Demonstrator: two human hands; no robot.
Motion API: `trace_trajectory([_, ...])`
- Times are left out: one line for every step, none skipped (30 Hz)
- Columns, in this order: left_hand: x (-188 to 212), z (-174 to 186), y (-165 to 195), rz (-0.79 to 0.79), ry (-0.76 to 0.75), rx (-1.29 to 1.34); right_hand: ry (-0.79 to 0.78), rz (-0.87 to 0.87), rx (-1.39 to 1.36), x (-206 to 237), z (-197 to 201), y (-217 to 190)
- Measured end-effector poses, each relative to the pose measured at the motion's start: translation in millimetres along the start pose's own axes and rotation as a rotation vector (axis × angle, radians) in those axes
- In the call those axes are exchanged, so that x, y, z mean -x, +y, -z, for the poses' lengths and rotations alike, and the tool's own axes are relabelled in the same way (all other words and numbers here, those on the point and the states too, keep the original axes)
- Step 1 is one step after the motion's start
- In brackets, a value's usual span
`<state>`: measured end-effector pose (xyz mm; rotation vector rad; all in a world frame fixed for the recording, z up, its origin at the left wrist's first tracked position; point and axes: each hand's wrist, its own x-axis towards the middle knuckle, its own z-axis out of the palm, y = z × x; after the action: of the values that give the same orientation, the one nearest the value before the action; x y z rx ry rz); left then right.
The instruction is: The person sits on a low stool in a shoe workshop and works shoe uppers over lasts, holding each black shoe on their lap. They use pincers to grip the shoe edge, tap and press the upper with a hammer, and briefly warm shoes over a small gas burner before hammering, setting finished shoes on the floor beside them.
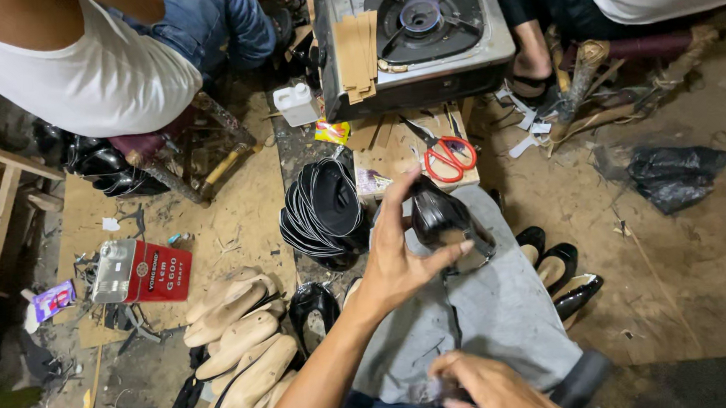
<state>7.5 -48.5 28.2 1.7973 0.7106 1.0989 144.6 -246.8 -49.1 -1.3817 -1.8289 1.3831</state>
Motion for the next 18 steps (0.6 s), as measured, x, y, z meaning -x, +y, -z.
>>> trace_trajectory([-2,0,-2,0.033,0.018,-0.009,0.094,0.120,-0.097,-1,5,-4])
trace_trajectory([-2,1,-4,0.069,0.034,-0.018,0.173,0.117,-0.239,-2,11,-8])
trace_trajectory([-2,3,-7,0.046,0.052,-0.053,0.255,0.110,-0.383,-4,17,-12])
trace_trajectory([-1,6,-10,0.021,0.069,-0.090,0.336,0.104,-0.528,-8,24,-15])
trace_trajectory([1,9,-14,-0.007,0.088,-0.128,0.376,0.151,-0.551,-11,31,-19])
trace_trajectory([4,13,-19,-0.009,0.047,-0.037,0.417,0.198,-0.571,-15,39,-22])
trace_trajectory([6,17,-24,-0.010,0.006,0.054,0.457,0.245,-0.592,-18,45,-25])
trace_trajectory([9,19,-30,-0.006,-0.038,0.145,0.469,0.241,-0.674,-23,49,-28])
trace_trajectory([11,18,-37,-0.022,-0.015,0.128,0.484,0.233,-0.756,-27,53,-31])
trace_trajectory([10,13,-44,-0.039,0.012,0.112,0.497,0.224,-0.836,-30,54,-35])
trace_trajectory([9,9,-51,-0.055,0.042,0.093,0.549,0.214,-0.825,-34,54,-38])
trace_trajectory([6,1,-59,-0.019,0.084,0.178,0.604,0.201,-0.812,-39,54,-41])
trace_trajectory([2,-10,-66,0.019,0.125,0.267,0.660,0.183,-0.798,-43,52,-45])
trace_trajectory([-2,-14,-72,0.051,0.168,0.354,0.764,0.119,-0.631,-47,52,-48])
trace_trajectory([-6,-16,-77,0.069,0.152,0.391,0.869,0.057,-0.461,-53,52,-52])
trace_trajectory([-8,-19,-81,0.098,0.130,0.432,0.973,-0.020,-0.290,-57,53,-55])
trace_trajectory([-9,-20,-83,0.133,0.110,0.472,1.003,0.005,-0.195,-61,54,-59])
trace_trajectory([-7,-21,-83,0.160,0.088,0.441,1.028,0.034,-0.102,-66,56,-63])
